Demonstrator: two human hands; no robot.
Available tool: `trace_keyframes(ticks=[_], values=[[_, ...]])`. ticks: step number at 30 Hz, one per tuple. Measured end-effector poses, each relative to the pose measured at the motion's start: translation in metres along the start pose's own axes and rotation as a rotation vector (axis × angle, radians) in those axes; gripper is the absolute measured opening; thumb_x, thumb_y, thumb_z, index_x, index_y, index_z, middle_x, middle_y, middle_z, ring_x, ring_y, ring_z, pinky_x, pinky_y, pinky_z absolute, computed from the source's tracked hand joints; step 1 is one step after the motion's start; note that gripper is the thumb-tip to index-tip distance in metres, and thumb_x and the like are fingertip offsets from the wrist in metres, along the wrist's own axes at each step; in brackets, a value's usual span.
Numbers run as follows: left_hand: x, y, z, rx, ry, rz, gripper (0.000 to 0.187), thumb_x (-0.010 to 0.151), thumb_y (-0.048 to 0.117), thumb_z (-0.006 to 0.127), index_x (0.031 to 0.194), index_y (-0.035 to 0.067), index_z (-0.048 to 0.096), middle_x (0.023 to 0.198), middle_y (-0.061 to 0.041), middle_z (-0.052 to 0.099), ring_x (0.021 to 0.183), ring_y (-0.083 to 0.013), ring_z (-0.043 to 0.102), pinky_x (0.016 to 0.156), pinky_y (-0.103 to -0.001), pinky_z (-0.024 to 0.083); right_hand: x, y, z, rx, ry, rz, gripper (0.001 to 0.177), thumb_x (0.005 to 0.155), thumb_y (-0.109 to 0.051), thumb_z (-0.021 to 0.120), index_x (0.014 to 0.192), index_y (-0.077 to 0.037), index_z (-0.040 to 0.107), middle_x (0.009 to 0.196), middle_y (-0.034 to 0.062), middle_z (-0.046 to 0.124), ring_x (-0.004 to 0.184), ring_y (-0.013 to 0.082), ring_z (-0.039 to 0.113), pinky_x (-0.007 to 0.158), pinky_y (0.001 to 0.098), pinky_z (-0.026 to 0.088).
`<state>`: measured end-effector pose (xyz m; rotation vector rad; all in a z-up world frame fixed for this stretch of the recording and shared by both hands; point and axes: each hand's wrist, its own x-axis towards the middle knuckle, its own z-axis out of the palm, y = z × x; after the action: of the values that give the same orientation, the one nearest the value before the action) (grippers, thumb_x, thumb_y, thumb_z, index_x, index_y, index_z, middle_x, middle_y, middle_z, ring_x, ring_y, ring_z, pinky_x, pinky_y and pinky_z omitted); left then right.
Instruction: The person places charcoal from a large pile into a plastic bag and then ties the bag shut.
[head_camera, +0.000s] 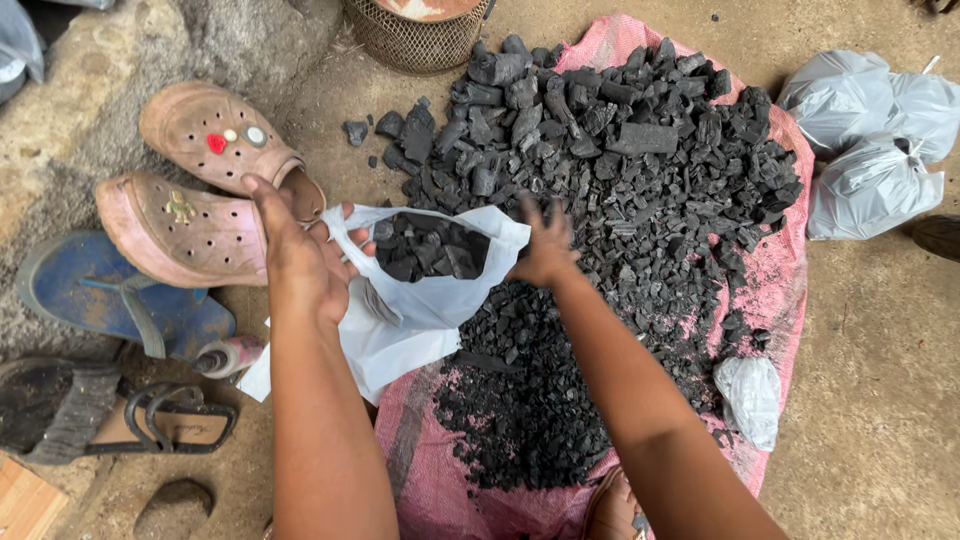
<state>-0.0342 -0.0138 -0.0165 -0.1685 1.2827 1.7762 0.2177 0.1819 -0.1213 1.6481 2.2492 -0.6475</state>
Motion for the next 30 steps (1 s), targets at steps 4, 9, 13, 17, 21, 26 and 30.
trace_keyframes(ticks=[4,9,13,17,21,26,30], values=[[-0.004,0.003,0.002,0.027,0.01,-0.027,0.107,0.079,0.086,0.036,0.162,0.025,0.009,0.117,-0.02,0.064,0.074,-0.0233,0.058,0.066,-0.043,0.055,0.002,-0.034,0.005,-0.225,-0.107,-0.123,0.12,0.059,-0.052,0.09,0.158,-0.047,0.023,0.167,0.0155,-0.014,0.155,0.0455,-0.001,0.107,0.0823,0.021],[-0.001,0.004,0.006,0.058,-0.075,0.023,0.104,0.083,0.084,0.034,0.163,0.022,0.009,0.124,-0.021,0.064,0.073,-0.0211,0.057,0.068,-0.042,0.056,0.012,-0.014,0.03,-0.211,0.012,-0.112,0.101,0.066,-0.053,0.081,0.156,-0.038,0.037,0.17,0.0114,0.006,0.148,0.0408,0.027,0.107,0.0768,0.031],[-0.005,-0.003,0.022,0.116,-0.122,0.008,0.1,0.087,0.08,0.036,0.162,0.017,0.016,0.129,-0.023,0.064,0.071,-0.0193,0.055,0.068,-0.042,0.057,0.009,0.006,0.054,-0.169,0.123,-0.062,0.098,0.071,-0.054,0.079,0.156,-0.027,0.039,0.163,0.0142,0.021,0.141,0.0415,0.036,0.104,0.0672,0.041],[-0.015,-0.004,0.031,0.144,-0.199,0.005,0.1,0.088,0.078,0.038,0.162,0.014,0.02,0.133,-0.024,0.063,0.07,-0.0178,0.055,0.069,-0.04,0.057,0.0,0.017,0.061,-0.025,0.173,-0.025,0.081,0.077,-0.048,0.079,0.149,-0.028,0.049,0.159,0.0171,0.029,0.135,0.0446,0.043,0.102,0.0609,0.045],[-0.022,0.003,0.033,0.216,-0.259,-0.004,0.101,0.085,0.081,0.035,0.161,0.015,0.023,0.131,-0.022,0.064,0.068,-0.0178,0.056,0.066,-0.037,0.054,0.007,0.043,0.044,0.427,0.325,-0.133,0.072,0.068,-0.034,0.091,0.131,-0.019,0.058,0.137,0.0255,0.047,0.108,0.0412,0.058,0.087,0.0518,0.054],[-0.029,0.011,0.031,0.311,-0.335,0.002,0.107,0.081,0.085,0.032,0.162,0.016,0.022,0.13,-0.023,0.066,0.066,-0.0168,0.054,0.066,-0.035,0.053,-0.011,0.025,-0.056,1.22,0.301,-0.133,0.056,0.07,-0.009,0.079,0.121,-0.015,0.056,0.109,0.0117,0.06,0.086,0.0239,0.063,0.062,0.0363,0.059],[-0.03,0.007,0.036,0.314,-0.356,0.001,0.11,0.079,0.088,0.029,0.163,0.018,0.019,0.131,-0.023,0.066,0.066,-0.0148,0.053,0.069,-0.034,0.054,-0.07,-0.037,-0.121,1.485,0.245,-0.31,0.057,0.071,-0.004,0.078,0.121,-0.019,0.055,0.109,0.0076,0.059,0.086,0.0246,0.068,0.056,0.0373,0.059]])
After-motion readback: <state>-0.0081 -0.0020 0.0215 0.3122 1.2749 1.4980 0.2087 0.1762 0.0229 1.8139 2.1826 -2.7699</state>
